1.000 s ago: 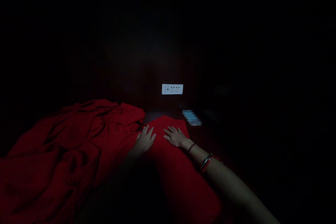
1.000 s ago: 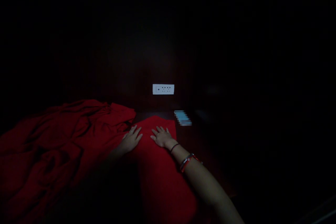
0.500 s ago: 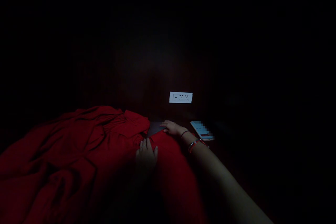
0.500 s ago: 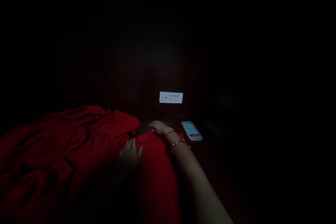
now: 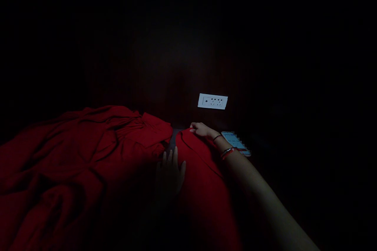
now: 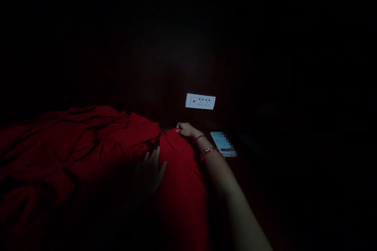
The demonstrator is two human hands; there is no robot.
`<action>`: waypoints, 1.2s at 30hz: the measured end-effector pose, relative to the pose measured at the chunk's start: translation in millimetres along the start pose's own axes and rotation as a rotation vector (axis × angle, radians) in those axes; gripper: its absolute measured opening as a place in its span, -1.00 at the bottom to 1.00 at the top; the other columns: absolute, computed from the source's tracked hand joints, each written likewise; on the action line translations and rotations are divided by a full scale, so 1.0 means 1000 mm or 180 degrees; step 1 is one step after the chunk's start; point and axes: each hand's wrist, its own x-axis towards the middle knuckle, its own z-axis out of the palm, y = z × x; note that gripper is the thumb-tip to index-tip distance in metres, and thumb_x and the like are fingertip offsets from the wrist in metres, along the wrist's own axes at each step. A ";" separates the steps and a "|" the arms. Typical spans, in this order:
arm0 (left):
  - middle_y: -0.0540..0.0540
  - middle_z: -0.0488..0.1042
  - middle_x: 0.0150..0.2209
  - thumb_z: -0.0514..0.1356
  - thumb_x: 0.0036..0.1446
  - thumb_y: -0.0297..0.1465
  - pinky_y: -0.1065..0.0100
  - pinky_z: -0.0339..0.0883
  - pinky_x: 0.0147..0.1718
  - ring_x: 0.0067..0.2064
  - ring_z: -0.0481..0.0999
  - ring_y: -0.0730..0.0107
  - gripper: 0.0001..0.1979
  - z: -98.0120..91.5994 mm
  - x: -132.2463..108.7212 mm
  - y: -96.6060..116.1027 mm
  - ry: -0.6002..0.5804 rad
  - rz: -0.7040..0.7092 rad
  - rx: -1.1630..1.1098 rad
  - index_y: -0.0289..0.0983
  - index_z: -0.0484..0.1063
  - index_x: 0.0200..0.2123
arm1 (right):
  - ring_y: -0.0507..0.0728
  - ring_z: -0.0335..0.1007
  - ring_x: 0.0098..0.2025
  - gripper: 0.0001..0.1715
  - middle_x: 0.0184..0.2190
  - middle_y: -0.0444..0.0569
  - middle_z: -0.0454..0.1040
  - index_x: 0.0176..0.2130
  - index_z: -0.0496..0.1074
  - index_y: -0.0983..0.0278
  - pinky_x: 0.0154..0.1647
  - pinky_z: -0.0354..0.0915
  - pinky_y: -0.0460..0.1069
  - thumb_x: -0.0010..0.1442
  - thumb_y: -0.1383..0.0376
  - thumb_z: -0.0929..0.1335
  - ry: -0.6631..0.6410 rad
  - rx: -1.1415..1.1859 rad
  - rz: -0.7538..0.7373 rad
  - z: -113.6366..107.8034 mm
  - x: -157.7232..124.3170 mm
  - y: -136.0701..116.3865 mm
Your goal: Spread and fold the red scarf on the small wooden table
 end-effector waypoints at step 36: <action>-0.11 0.05 0.13 -0.11 0.09 -0.30 0.04 0.03 -0.03 0.14 0.01 0.13 -0.54 -0.007 -0.004 0.009 -0.0902 0.1045 -0.0047 -0.20 0.09 0.09 | 0.20 -0.40 0.20 -0.26 0.20 0.04 -0.24 0.17 -0.15 0.27 0.10 -0.31 0.22 0.13 -0.06 -0.08 -0.0028 0.0015 0.0944 0.052 -0.190 -0.085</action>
